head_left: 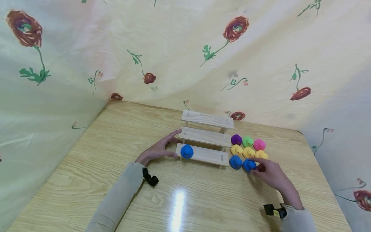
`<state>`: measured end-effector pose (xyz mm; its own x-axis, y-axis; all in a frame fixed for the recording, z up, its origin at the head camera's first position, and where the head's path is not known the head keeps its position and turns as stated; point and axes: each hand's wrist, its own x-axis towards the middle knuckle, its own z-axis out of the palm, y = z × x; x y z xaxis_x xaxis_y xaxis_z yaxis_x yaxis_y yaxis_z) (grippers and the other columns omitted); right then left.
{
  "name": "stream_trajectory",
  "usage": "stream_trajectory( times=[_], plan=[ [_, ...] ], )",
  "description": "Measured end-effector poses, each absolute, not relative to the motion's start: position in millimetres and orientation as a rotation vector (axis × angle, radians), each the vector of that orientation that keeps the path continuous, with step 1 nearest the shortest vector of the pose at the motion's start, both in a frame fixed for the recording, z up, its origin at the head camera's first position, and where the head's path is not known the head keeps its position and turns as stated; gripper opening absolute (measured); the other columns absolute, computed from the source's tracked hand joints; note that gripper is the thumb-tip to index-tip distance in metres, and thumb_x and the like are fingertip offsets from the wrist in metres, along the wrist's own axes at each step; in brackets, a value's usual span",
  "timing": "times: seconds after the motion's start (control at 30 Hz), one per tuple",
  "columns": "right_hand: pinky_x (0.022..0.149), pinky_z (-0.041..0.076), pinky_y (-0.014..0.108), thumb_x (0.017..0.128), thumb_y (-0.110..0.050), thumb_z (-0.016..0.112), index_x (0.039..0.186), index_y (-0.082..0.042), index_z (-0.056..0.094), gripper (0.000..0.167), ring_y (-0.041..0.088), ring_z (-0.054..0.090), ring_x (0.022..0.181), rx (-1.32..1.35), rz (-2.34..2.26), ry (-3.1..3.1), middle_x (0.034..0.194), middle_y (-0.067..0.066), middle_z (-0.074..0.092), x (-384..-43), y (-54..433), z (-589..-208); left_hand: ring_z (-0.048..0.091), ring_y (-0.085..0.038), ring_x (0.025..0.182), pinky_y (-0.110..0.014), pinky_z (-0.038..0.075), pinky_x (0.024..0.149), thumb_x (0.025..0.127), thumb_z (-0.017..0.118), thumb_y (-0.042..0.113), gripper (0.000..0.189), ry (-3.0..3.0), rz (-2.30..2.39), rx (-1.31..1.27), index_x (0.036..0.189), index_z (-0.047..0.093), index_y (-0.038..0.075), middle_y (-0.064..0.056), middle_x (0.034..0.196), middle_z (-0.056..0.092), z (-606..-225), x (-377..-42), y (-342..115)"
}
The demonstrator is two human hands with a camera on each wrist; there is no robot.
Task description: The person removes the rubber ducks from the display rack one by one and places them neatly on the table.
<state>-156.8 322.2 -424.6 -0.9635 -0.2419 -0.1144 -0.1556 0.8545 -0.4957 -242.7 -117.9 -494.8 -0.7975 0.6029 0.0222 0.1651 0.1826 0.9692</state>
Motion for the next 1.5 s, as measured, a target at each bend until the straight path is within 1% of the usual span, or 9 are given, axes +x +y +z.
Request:
stream_trajectory(
  times=[0.27,0.53,0.83,1.03,1.2,1.37,1.5],
  plan=[
    [0.056,0.044,0.022,0.088,-0.007,0.073,0.128,0.003,0.063,0.042,0.015,0.054,0.070,-0.290,-0.720,2.828,0.080,0.004,0.068,-160.7,322.6,-428.5,0.038,-0.034,0.144,-0.064,0.015,0.122,0.085,0.078,0.009,0.101,2.093,1.656,0.731,0.160,0.017,0.039,-0.015,0.149,0.051,-493.0,-242.0,-117.8],
    [0.057,0.045,0.023,0.088,-0.006,0.072,0.129,0.003,0.062,0.044,0.015,0.054,0.070,-0.272,-0.705,2.816,0.081,0.004,0.068,-161.7,322.6,-428.8,0.038,-0.034,0.144,-0.063,0.015,0.123,0.085,0.078,0.009,0.101,2.090,1.658,0.731,0.160,0.018,0.039,-0.015,0.148,0.051,-493.8,-242.5,-117.9],
    [0.057,0.044,0.023,0.088,-0.006,0.072,0.131,0.003,0.060,0.045,0.016,0.054,0.071,-0.252,-0.702,2.812,0.081,0.004,0.067,-162.4,322.6,-427.6,0.037,-0.034,0.145,-0.063,0.015,0.123,0.085,0.079,0.010,0.101,2.090,1.658,0.721,0.160,0.018,0.039,-0.014,0.151,0.048,-493.8,-242.8,-118.3],
    [0.057,0.045,0.023,0.088,-0.006,0.072,0.132,0.002,0.060,0.046,0.016,0.054,0.070,-0.244,-0.697,2.810,0.080,0.004,0.067,-162.4,323.4,-427.9,0.038,-0.032,0.144,-0.062,0.016,0.123,0.085,0.079,0.011,0.101,2.094,1.654,0.714,0.159,0.019,0.043,-0.012,0.150,0.050,-494.6,-243.4,-118.6],
    [0.058,0.046,0.023,0.088,-0.008,0.073,0.134,0.003,0.058,0.049,0.015,0.057,0.072,-0.242,-0.703,2.814,0.082,0.005,0.069,-160.2,324.0,-423.4,0.039,-0.031,0.143,-0.061,0.017,0.123,0.085,0.080,0.013,0.100,2.096,1.648,0.710,0.157,0.020,0.047,-0.011,0.148,0.051,-494.1,-243.9,-118.5],
    [0.056,0.046,0.022,0.088,-0.010,0.074,0.134,0.005,0.057,0.051,0.013,0.058,0.071,-0.265,-0.690,2.858,0.081,0.004,0.070,-157.9,324.7,-418.7,0.039,-0.032,0.143,-0.062,0.017,0.122,0.085,0.080,0.013,0.100,2.102,1.643,0.723,0.157,0.020,0.047,-0.011,0.149,0.050,-494.7,-245.0,-118.5],
    [0.055,0.044,0.023,0.089,-0.015,0.074,0.133,0.005,0.058,0.051,0.013,0.056,0.070,-0.268,-0.670,2.886,0.080,0.003,0.069,-156.6,323.9,-414.4,0.039,-0.032,0.143,-0.062,0.017,0.123,0.085,0.080,0.013,0.100,2.100,1.643,0.722,0.157,0.020,0.046,-0.012,0.148,0.052,-494.9,-244.9,-118.9]
  ],
)
